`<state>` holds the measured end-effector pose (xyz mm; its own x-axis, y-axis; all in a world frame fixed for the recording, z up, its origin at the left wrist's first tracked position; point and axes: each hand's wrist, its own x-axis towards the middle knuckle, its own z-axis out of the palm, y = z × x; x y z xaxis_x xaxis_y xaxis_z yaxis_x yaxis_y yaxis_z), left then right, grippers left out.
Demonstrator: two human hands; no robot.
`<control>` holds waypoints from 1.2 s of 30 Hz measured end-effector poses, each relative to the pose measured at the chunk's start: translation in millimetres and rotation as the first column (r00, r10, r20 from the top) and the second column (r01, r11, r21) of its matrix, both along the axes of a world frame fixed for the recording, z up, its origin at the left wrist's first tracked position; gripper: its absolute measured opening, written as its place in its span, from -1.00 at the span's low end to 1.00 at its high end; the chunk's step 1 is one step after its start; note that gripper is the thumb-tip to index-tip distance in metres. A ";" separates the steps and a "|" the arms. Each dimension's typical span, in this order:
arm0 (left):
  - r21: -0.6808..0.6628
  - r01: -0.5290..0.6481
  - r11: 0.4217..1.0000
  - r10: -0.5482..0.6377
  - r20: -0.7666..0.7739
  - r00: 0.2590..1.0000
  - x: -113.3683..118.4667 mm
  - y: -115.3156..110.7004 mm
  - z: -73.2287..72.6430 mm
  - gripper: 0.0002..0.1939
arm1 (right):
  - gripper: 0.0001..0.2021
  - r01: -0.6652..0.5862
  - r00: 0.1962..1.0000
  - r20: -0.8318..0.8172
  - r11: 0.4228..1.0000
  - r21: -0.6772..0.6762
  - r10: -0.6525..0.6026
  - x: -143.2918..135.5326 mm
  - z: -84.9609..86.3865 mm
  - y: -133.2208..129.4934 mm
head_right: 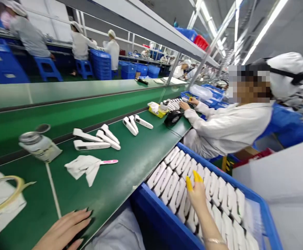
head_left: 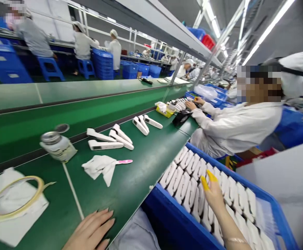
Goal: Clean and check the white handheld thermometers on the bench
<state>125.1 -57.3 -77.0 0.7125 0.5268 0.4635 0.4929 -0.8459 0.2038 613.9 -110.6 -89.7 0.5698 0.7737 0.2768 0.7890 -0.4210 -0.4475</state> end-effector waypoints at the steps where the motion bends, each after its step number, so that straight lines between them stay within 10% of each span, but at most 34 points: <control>1: 0.009 -0.006 1.000 0.006 0.008 1.000 -0.5 -1.0 8.8 -0.62 | -0.34 -0.160 0.987 -0.008 0.987 0.017 0.160 -26.8 4.6 36.4; 4: 0.030 -0.046 0.998 0.047 -0.034 0.998 -4.8 -7.1 29.1 -0.69 | -0.48 -0.528 0.849 -0.024 0.849 0.034 0.529 -117.3 17.9 132.4; 8: 0.021 -0.095 0.995 0.096 -0.062 0.993 -13.5 -16.1 41.7 -0.74 | -0.59 -0.726 0.685 -0.084 0.688 0.012 0.724 -212.6 27.2 220.1; 14: -0.233 -0.154 0.960 0.157 -0.008 0.988 -23.7 -21.1 52.6 -0.69 | -0.71 -0.705 0.665 -0.297 0.707 0.056 0.686 -237.6 36.7 272.1; 18: -0.536 -0.192 0.822 0.293 0.108 0.950 -27.8 -24.8 52.3 -0.64 | -0.55 -0.663 0.539 -0.531 0.718 0.212 0.654 -241.5 48.8 237.6; 21: -0.787 -0.101 0.608 0.429 0.219 0.876 -26.8 -27.0 42.4 -0.60 | -0.44 -0.638 0.359 -0.699 0.709 0.300 0.619 -269.8 46.0 173.8; 24: -0.895 0.217 0.389 0.614 0.428 0.663 -24.4 -24.6 33.3 -0.40 | -0.45 -0.628 0.157 -0.836 0.707 0.326 0.525 -310.5 34.8 103.4; 28: -0.767 0.587 0.260 0.760 0.537 0.365 -26.0 -15.6 33.2 -0.35 | -0.64 -0.712 -0.215 -0.943 0.620 0.328 0.253 -346.9 29.4 52.4; 36: -0.773 0.593 0.225 0.889 0.412 0.199 -28.5 -11.7 32.9 -0.56 | -0.53 -0.959 0.042 -0.865 0.262 0.105 0.499 -352.6 48.2 66.1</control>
